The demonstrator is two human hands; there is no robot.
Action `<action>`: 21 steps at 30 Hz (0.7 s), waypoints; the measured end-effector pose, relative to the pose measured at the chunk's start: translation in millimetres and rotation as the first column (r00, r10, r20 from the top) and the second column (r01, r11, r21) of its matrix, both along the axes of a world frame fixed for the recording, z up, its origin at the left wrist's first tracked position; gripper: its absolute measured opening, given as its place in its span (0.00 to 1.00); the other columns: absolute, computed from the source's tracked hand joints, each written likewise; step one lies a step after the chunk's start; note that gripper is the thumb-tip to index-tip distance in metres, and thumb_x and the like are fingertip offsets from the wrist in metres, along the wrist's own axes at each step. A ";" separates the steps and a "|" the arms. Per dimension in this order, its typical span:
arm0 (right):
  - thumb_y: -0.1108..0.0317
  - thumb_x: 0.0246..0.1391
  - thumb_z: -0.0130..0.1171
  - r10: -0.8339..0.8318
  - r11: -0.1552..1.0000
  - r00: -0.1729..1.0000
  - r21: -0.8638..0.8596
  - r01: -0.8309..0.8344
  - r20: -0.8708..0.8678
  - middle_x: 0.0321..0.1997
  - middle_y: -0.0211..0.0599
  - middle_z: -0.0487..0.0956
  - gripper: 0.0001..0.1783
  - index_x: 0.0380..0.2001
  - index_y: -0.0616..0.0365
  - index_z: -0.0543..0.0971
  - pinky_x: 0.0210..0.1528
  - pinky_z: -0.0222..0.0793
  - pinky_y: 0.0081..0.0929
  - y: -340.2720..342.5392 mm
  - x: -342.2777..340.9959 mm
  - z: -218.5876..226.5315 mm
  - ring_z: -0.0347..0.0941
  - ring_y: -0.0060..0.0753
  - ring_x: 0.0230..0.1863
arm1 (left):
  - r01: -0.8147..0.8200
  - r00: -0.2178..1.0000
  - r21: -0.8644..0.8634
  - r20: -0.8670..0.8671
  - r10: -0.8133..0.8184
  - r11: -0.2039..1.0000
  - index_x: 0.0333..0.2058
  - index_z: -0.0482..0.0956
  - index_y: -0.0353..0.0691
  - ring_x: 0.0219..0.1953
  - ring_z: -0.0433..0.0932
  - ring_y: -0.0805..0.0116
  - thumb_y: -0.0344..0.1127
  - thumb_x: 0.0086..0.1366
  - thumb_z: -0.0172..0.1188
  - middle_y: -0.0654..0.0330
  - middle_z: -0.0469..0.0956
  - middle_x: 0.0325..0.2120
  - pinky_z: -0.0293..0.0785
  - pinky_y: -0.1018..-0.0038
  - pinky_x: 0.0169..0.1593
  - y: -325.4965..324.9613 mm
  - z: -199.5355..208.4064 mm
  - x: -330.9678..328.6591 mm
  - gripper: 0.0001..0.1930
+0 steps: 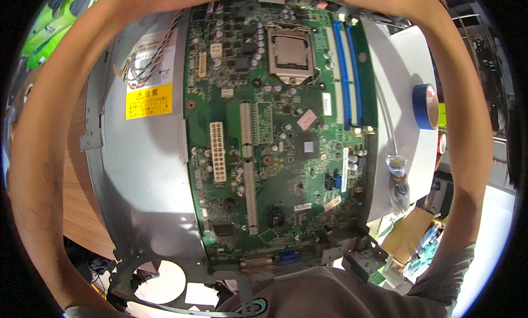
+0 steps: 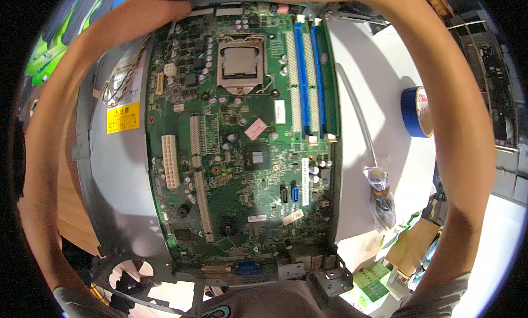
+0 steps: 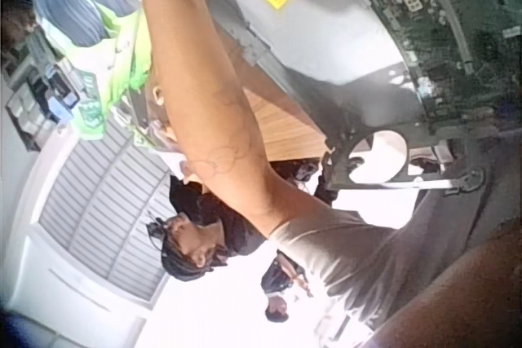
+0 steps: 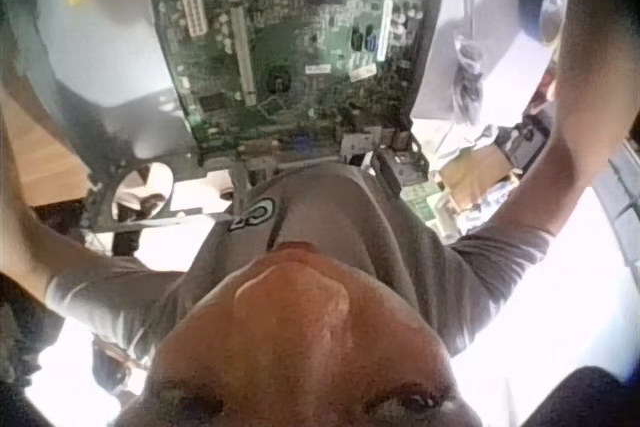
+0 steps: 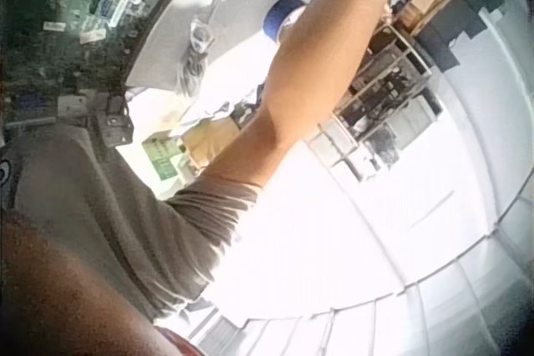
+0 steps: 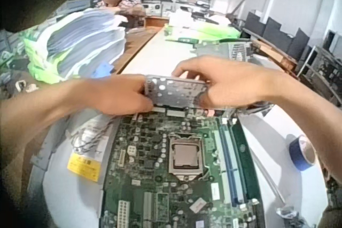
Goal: The person disassembles a computer motherboard by removing a metal bracket from the rear I/O panel and then uses a screwdriver to loosen a screw on the CPU socket area before lifting the motherboard from its metal chassis.
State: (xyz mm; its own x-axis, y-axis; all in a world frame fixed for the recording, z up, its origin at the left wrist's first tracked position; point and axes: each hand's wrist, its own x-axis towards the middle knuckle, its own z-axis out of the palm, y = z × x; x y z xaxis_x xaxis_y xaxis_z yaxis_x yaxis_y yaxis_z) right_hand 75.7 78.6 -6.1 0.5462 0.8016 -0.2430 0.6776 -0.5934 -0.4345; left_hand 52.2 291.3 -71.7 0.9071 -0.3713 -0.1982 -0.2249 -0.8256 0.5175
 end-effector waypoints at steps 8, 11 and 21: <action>0.72 0.56 0.58 -0.253 0.953 0.868 -0.047 0.301 0.428 0.23 0.45 0.78 0.21 0.53 0.65 0.70 0.32 0.72 0.33 -37.5 -65.7 -0.6 0.78 0.39 0.26 | -0.099 0.995 0.006 0.017 0.099 0.995 0.51 0.75 0.27 0.48 0.78 0.58 0.35 0.62 0.54 0.44 0.81 0.45 0.71 0.64 0.53 3.0 7.3 -10.9 0.21; 0.67 0.60 0.58 -0.425 0.875 0.865 -0.125 0.468 0.267 0.21 0.47 0.78 0.22 0.53 0.66 0.68 0.29 0.70 0.39 -39.3 -89.2 0.7 0.78 0.44 0.25 | -0.140 0.989 0.047 -0.048 0.142 0.989 0.51 0.75 0.25 0.50 0.77 0.59 0.35 0.63 0.55 0.43 0.80 0.46 0.70 0.66 0.54 -1.7 9.8 -10.4 0.22; 0.75 0.58 0.54 -0.458 0.889 0.882 0.035 0.457 0.107 0.16 0.42 0.72 0.24 0.56 0.62 0.63 0.27 0.64 0.40 -49.3 -88.7 -22.1 0.70 0.44 0.21 | -0.048 0.998 -0.095 -0.056 0.043 0.994 0.53 0.76 0.31 0.51 0.76 0.64 0.31 0.63 0.53 0.51 0.81 0.47 0.69 0.69 0.54 6.5 -7.2 -2.0 0.20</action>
State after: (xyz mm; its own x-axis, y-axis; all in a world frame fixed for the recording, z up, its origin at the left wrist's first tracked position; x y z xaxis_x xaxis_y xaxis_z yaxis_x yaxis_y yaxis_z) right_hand -13.0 29.2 -28.2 0.8755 0.4578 -0.1546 0.3751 -0.8456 -0.3799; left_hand 50.2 297.8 -78.8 0.9126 -0.3493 -0.2126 -0.1577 -0.7804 0.6051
